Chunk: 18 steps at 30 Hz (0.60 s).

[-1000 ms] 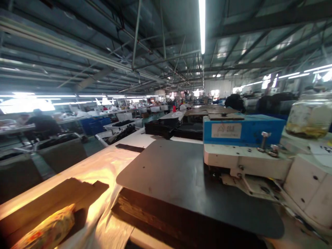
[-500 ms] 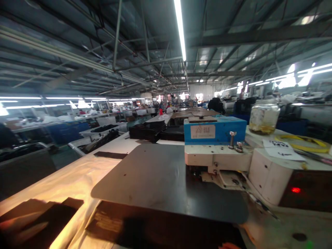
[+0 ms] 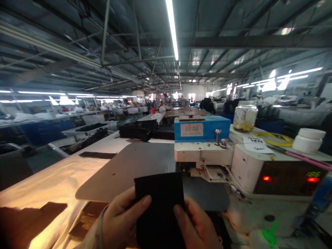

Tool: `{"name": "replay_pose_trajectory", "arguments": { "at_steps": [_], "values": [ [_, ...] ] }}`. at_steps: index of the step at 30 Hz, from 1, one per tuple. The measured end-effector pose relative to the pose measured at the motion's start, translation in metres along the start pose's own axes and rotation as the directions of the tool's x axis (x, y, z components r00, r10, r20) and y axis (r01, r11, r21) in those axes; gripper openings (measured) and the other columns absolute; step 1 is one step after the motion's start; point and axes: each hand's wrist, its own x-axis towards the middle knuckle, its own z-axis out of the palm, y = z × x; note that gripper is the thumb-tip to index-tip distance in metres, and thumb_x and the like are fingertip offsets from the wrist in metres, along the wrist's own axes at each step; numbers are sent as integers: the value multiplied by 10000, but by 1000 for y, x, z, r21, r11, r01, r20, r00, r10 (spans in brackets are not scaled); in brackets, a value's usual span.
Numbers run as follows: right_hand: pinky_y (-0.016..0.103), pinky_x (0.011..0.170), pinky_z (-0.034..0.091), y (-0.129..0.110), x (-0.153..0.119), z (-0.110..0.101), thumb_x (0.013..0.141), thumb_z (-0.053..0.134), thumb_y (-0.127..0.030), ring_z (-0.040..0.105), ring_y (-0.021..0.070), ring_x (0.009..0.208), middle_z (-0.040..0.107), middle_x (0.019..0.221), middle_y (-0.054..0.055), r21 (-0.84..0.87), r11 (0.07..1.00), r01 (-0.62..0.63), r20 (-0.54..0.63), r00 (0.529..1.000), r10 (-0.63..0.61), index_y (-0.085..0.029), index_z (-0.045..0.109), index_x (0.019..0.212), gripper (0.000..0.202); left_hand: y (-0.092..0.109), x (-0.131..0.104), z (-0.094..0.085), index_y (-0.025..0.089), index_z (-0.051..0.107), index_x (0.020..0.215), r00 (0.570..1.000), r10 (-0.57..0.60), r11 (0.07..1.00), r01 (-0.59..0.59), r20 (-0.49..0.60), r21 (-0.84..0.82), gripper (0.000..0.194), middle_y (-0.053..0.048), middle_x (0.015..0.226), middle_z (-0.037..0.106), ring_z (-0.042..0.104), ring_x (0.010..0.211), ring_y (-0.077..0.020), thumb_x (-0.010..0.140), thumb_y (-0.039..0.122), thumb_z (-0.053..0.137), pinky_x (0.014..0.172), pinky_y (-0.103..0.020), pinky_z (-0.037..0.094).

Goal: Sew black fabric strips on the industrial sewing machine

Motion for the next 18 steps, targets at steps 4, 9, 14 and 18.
{"name": "replay_pose_trajectory", "arguments": {
  "at_steps": [4, 9, 14, 18],
  "values": [
    [219, 692, 430, 0, 30, -26, 781, 407, -423, 535, 169, 814, 588, 900, 21, -193, 972, 135, -98, 983, -155, -202, 543, 972, 322, -25, 41, -3, 136, 525, 1009, 995, -7, 1000, 8, 101, -11, 338, -41, 789, 593, 546, 789, -183, 710, 294, 527, 692, -284, 449],
    [246, 641, 403, 38, 79, -30, 787, 367, -367, 539, 168, 730, 588, 744, 28, -364, 923, 124, 33, 992, -120, -158, 559, 785, 283, -84, 89, -11, 124, 405, 1146, 991, 109, 876, -62, -71, 479, 574, -100, 1035, 524, 481, 941, -211, 601, 184, 573, 816, -346, 389],
    [253, 568, 374, 55, 92, -35, 783, 372, -350, 518, 155, 631, 558, 646, 15, -525, 837, 151, 155, 985, -81, -156, 536, 671, 277, -113, 113, 4, 166, 555, 978, 991, 28, 866, -90, 132, 492, 323, -49, 905, 601, 532, 857, -187, 709, 329, 483, 780, -306, 403],
    [263, 600, 399, 57, 90, -39, 782, 384, -352, 544, 163, 674, 593, 710, 25, -532, 839, 111, 141, 989, -42, -163, 564, 750, 263, -118, 120, 14, 150, 591, 789, 992, -89, 938, 54, 86, 341, 280, -6, 669, 585, 532, 639, -139, 707, 383, 460, 592, -239, 421]
  ]
}}
